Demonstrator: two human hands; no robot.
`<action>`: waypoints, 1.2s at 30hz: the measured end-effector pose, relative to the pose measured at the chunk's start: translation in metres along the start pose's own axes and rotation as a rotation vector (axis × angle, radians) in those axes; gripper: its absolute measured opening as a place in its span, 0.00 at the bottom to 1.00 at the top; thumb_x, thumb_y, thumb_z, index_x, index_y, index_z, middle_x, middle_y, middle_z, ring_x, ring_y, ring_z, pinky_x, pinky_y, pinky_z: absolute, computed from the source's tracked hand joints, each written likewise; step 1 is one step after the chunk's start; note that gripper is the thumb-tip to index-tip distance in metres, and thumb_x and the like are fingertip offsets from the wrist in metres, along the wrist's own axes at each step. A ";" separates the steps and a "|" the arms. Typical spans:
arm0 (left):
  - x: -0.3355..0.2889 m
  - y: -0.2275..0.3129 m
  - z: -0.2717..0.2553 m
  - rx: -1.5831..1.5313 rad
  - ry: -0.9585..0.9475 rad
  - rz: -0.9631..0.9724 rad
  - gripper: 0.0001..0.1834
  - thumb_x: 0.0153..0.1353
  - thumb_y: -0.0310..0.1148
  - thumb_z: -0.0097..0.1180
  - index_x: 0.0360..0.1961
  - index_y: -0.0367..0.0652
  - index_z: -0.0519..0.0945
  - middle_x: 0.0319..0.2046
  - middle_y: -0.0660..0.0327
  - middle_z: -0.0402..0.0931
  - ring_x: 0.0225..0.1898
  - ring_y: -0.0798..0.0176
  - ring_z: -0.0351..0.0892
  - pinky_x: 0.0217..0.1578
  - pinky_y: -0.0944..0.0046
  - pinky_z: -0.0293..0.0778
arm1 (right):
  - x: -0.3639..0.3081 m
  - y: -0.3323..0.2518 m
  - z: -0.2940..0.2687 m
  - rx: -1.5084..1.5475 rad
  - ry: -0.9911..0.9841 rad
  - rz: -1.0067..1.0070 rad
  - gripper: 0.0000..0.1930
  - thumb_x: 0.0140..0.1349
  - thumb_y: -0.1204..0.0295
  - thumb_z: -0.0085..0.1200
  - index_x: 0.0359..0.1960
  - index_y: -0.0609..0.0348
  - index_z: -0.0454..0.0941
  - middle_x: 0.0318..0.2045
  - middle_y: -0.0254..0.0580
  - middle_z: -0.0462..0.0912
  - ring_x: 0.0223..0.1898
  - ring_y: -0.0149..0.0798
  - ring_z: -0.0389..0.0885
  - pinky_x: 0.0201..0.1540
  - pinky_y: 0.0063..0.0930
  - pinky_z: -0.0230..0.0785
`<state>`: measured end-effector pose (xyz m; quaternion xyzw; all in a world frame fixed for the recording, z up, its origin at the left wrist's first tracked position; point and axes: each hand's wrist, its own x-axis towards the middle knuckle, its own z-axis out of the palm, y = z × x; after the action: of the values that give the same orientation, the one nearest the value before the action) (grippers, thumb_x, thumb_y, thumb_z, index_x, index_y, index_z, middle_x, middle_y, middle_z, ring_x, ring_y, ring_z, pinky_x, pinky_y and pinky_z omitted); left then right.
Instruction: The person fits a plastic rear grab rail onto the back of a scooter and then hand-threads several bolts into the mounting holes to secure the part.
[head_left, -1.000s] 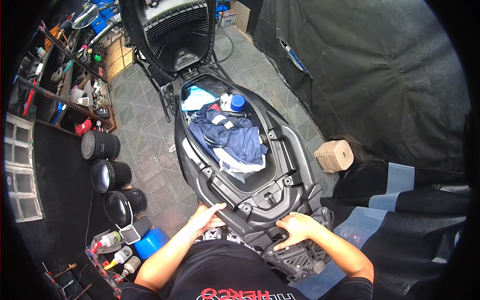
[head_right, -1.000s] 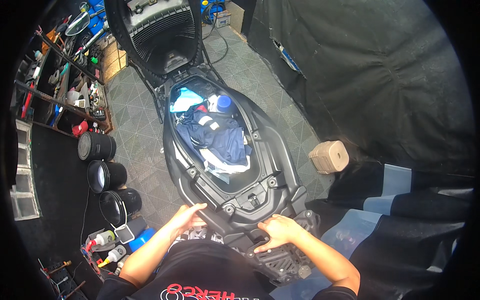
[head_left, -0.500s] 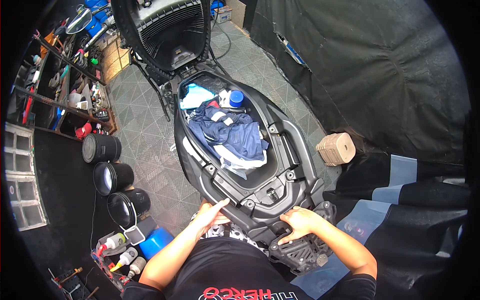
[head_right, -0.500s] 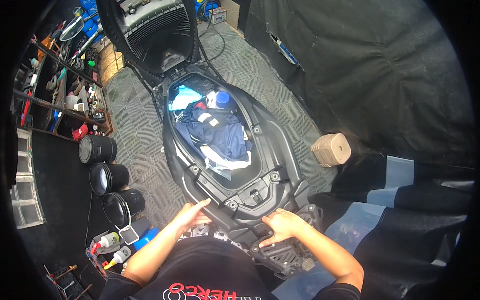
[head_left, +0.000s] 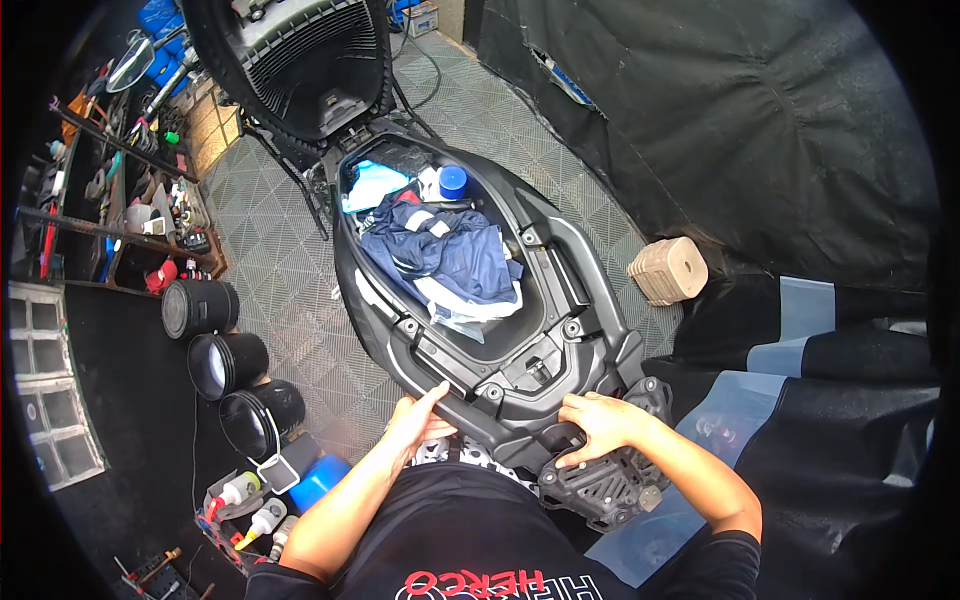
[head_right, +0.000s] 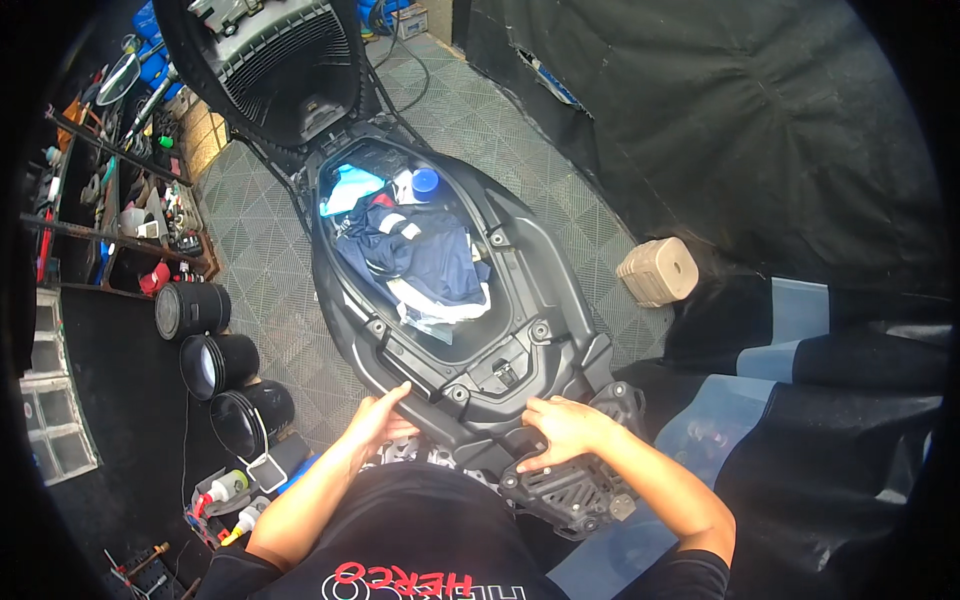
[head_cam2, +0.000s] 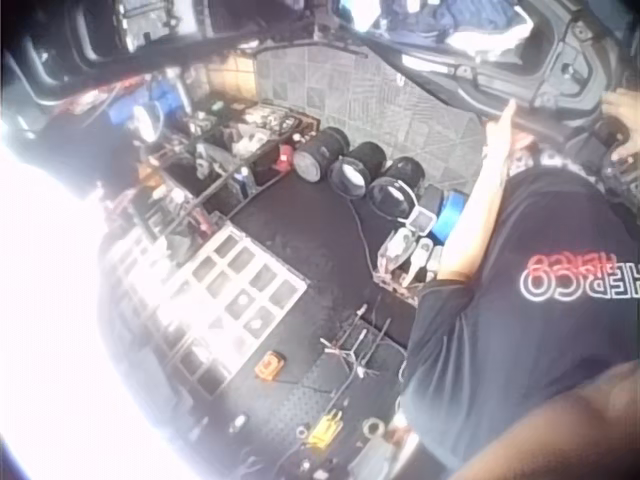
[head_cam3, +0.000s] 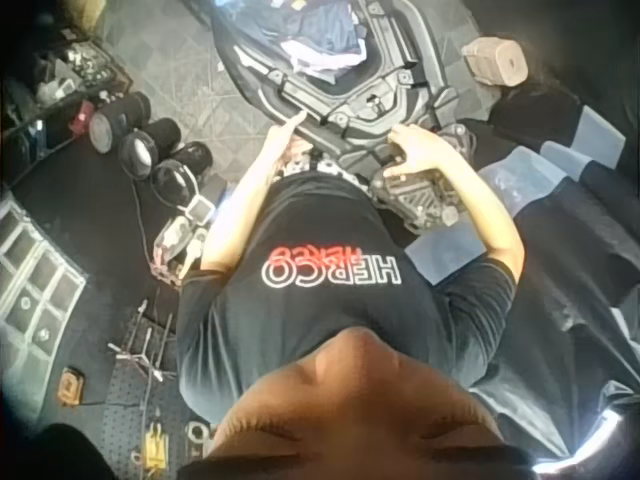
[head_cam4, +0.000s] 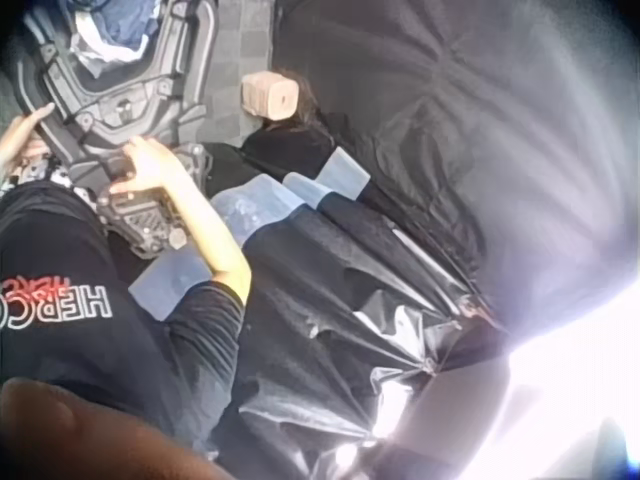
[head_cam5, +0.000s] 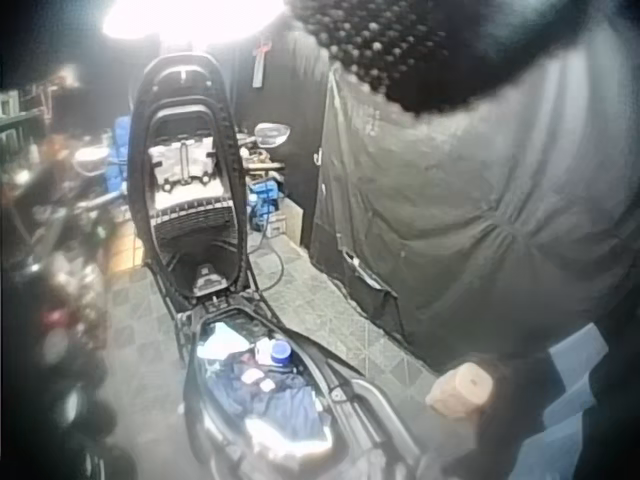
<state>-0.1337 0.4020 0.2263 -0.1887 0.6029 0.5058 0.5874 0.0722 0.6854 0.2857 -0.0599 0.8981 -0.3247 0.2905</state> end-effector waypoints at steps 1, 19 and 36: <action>0.000 0.000 0.000 -0.019 -0.011 -0.001 0.34 0.62 0.51 0.65 0.51 0.28 0.73 0.41 0.43 0.83 0.39 0.50 0.88 0.43 0.53 0.87 | 0.001 0.001 0.001 0.044 0.005 0.013 0.43 0.48 0.34 0.66 0.46 0.68 0.78 0.40 0.47 0.78 0.43 0.53 0.79 0.52 0.42 0.72; -0.029 -0.016 0.105 1.675 -0.588 1.175 0.43 0.50 0.46 0.72 0.62 0.30 0.69 0.52 0.52 0.73 0.57 0.52 0.71 0.54 0.53 0.71 | 0.006 0.009 0.005 0.421 0.089 0.193 0.15 0.69 0.65 0.44 0.49 0.64 0.64 0.24 0.56 0.81 0.32 0.62 0.83 0.40 0.52 0.73; -0.020 -0.017 0.124 1.517 -0.545 0.886 0.44 0.35 0.32 0.79 0.55 0.29 0.70 0.46 0.46 0.73 0.51 0.42 0.74 0.51 0.48 0.73 | 0.000 0.012 0.000 0.583 0.129 0.275 0.19 0.63 0.62 0.55 0.45 0.64 0.66 0.25 0.49 0.85 0.28 0.49 0.84 0.36 0.40 0.75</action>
<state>-0.0506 0.4907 0.2629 0.6212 0.6310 0.1807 0.4280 0.0736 0.6944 0.2786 0.1682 0.7836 -0.5288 0.2792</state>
